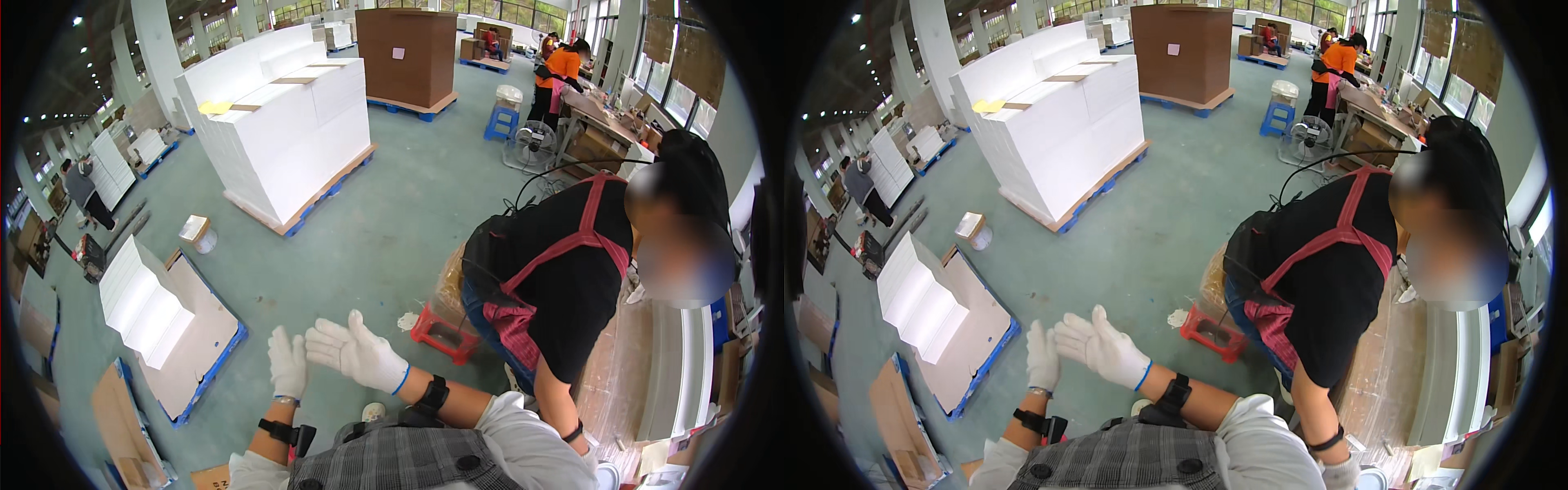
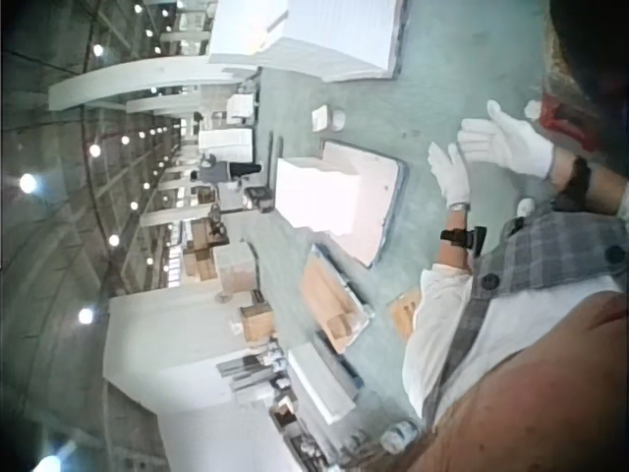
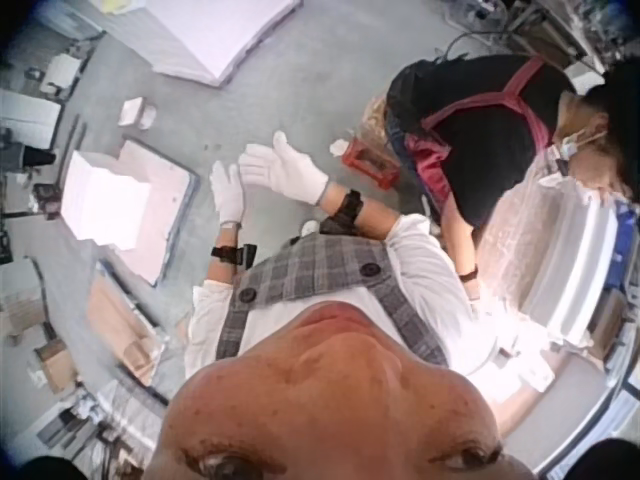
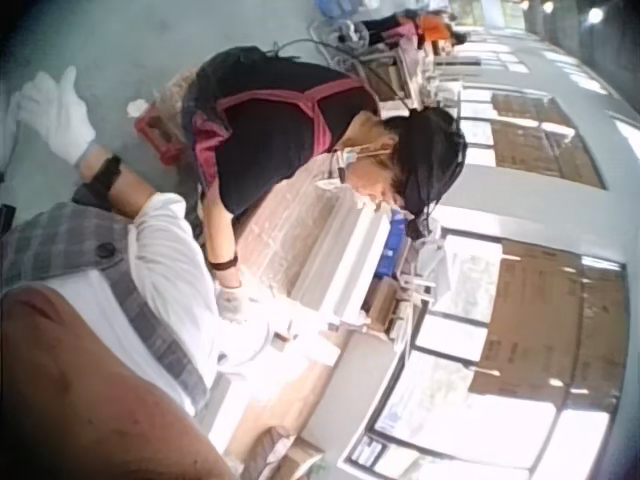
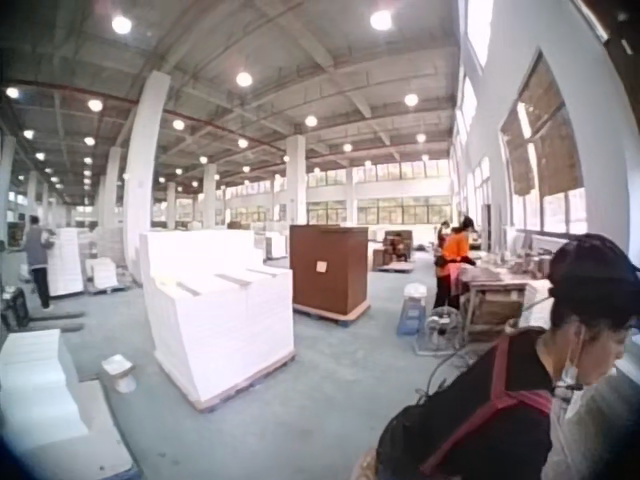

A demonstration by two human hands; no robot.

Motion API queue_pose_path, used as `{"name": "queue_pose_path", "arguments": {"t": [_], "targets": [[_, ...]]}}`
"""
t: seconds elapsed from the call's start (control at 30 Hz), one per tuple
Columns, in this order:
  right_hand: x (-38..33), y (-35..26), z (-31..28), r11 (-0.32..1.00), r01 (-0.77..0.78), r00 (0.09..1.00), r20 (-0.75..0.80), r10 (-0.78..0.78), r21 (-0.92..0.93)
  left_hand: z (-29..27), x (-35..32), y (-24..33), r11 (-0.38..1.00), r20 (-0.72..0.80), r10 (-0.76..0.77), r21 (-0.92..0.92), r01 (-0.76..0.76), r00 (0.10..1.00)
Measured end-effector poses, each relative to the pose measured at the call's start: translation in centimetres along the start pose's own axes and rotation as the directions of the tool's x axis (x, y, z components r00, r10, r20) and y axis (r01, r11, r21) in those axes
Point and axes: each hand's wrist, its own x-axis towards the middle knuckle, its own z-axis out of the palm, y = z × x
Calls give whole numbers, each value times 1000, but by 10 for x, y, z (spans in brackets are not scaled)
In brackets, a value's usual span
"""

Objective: Moving white furniture panels from a pallet and stacking them onto a pile on a workbench.

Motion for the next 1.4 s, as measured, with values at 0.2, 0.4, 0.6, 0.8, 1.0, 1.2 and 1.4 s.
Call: {"name": "queue_pose_path", "arguments": {"t": [0.2,0.4,0.6,0.8,1.0,1.2,1.4], "targets": [[19,18,-9,954,-229,825,-558,85,-193,0,-24,25,881,-155,407,-193,-431,900],[38,32,11,917,-28,998,-56,6,-399,11,28,-25,964,-42,78,-251,-86,996],[61,29,90,31,134,920,113,-376,-990,-7,32,-38,373,-3,-76,-927,26,997],[95,4,37,-605,-224,907,63,-416,-764,-49,15,45,-658,394,344,-546,518,852],[79,7,-85,605,-379,796,-580,-173,-701,-86,19,45,-239,454,399,-787,568,797],[50,23,-14,366,-358,933,-317,168,-859,-66,32,31,-397,413,409,-722,567,813],[27,24,5,499,-268,955,-158,251,-824,-44,26,15,-399,403,469,-697,596,786]]}}
